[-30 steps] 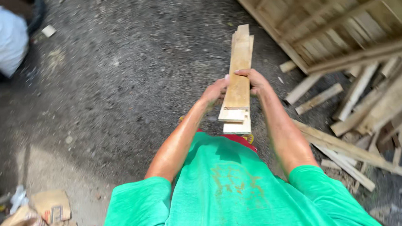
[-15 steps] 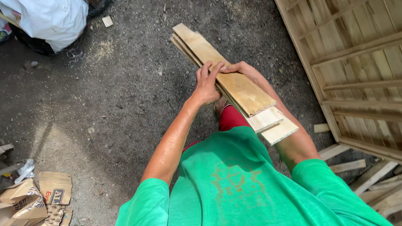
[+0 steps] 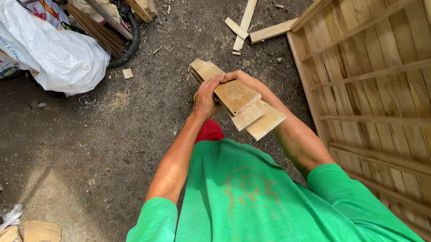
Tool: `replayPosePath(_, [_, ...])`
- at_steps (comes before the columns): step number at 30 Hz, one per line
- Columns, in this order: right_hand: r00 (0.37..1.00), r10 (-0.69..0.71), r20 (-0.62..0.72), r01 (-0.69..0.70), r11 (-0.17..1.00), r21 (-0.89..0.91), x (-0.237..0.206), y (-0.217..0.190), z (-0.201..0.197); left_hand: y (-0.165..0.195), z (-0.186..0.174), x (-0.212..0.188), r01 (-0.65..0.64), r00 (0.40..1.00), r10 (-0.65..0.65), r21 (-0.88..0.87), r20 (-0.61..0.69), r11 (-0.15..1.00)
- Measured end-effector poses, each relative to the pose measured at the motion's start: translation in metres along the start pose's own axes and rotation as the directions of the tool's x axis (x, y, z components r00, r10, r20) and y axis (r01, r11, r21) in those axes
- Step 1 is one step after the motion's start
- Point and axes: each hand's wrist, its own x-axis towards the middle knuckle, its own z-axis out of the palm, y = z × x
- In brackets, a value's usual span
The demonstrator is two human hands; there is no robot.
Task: The person gathers wooden strips from a pile on the ground and carries them to a workbench. They saw a piece of wood, plane a board with a power planer, and then measure and mark a wooden frame with a tape measure and pencil.
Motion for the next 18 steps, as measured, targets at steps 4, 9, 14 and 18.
replayPosePath(4, [0.986,-0.026,-0.165,0.082,0.936,0.343,0.070,-0.101,-0.044,-0.081,-0.005,0.136,0.025,1.000,-0.025,-0.121,-0.004,0.992])
replayPosePath(9, [0.961,-0.107,-0.256,0.196,0.915,0.353,0.152,-0.243,-0.082,-0.165,-0.032,0.320,-0.126,0.992,0.129,-0.196,0.002,0.972])
replayPosePath(14, [0.890,-0.405,-0.210,0.448,0.861,0.240,0.238,-0.362,-0.165,-0.238,-0.022,0.483,-0.144,0.986,0.156,-0.183,0.052,0.972])
replayPosePath(18, [0.968,-0.199,-0.152,0.250,0.787,0.564,0.334,-0.472,-0.250,-0.308,0.007,0.624,-0.213,0.975,0.221,-0.202,0.019,0.956])
